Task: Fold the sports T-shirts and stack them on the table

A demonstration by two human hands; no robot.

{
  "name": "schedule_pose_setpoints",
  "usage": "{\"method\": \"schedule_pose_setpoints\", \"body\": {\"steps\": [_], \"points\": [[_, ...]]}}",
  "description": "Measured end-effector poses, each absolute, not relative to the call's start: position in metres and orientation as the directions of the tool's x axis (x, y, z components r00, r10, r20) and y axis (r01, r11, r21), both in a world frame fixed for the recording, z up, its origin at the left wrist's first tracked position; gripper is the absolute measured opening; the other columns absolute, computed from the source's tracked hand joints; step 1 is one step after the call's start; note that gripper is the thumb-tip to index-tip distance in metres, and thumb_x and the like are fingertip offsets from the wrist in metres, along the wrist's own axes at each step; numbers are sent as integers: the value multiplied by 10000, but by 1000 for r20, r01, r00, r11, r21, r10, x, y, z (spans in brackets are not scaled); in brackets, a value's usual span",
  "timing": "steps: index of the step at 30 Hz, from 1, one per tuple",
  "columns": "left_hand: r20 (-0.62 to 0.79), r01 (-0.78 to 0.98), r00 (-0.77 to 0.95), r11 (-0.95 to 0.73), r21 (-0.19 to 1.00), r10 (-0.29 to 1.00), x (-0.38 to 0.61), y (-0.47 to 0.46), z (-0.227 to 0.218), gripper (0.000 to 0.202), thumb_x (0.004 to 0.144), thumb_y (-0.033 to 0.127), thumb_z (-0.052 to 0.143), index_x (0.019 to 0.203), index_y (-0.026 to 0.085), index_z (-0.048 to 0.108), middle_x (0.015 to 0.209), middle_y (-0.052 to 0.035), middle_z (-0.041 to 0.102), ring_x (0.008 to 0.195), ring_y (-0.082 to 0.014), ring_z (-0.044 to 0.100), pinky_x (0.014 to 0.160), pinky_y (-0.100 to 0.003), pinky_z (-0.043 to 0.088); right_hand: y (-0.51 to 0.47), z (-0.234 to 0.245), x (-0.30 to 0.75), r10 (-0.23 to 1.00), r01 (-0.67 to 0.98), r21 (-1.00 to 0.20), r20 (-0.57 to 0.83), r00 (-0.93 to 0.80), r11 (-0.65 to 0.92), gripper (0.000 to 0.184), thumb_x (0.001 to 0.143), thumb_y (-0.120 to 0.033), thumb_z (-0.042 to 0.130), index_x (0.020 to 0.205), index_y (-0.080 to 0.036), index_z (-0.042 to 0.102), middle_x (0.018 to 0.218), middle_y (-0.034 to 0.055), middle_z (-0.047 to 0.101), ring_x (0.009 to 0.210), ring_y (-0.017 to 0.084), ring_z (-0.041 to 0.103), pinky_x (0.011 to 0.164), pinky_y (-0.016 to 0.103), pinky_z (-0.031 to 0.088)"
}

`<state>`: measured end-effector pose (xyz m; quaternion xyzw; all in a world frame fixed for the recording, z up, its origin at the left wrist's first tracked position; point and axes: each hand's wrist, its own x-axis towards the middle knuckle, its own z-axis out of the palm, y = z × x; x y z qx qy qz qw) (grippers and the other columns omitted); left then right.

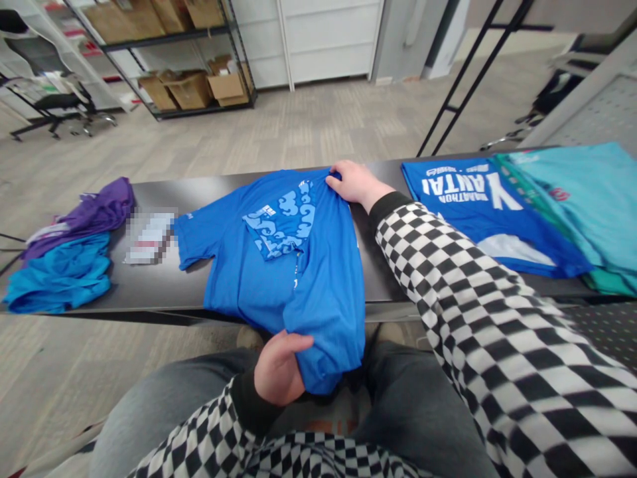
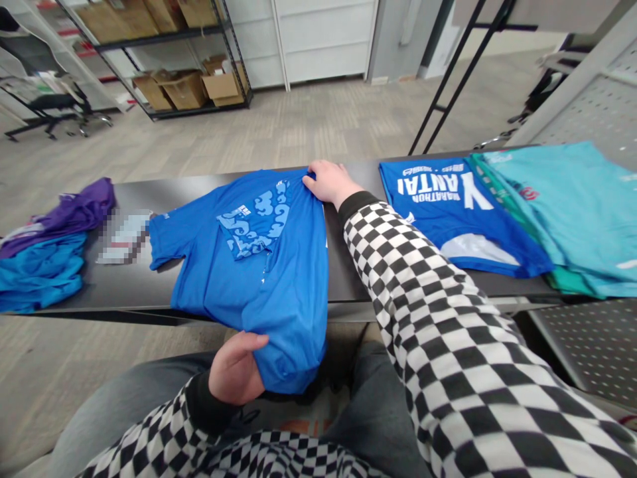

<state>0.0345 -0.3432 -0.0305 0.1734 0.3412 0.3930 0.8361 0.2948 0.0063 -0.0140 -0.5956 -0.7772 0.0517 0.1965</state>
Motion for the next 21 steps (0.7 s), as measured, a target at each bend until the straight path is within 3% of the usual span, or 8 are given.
{"method": "schedule_pose_setpoints", "body": {"steps": [4,7,14,21], "points": [[-485,-425,519,705,567,703,36,-357,-41,494,762,250,878,1247,165,842,1221,-151,858,1352,-439,732,1196,-613,546,8,-16,295,945,909,-303,250,-213,285,580,1127,-625,459,1403,-187,721,1505,199,705,1396,436,639,1256,680,431],[-489,-373,513,696,613,705,41,-363,-49,423,768,307,945,1160,172,856,1188,-155,861,1308,-429,757,1174,-594,567,10,-17,296,946,912,-296,243,-216,284,615,1124,-647,440,1424,-185,711,1511,205,701,1408,448,633,1264,693,418],[-465,-295,612,730,616,639,35,-354,-69,522,735,387,1007,1192,182,860,1191,-162,859,1294,-422,765,1204,-602,535,10,-18,296,940,903,-312,266,-215,295,597,1117,-648,475,1396,-181,722,1483,206,717,1398,439,642,1254,686,437],[-478,-114,679,723,682,557,16,-349,-125,582,687,310,988,1237,172,856,1261,-166,846,1294,-414,763,1256,-616,470,11,-19,296,943,905,-318,264,-202,283,535,1115,-589,515,1378,-178,734,1482,202,715,1398,434,642,1256,681,435]]}}
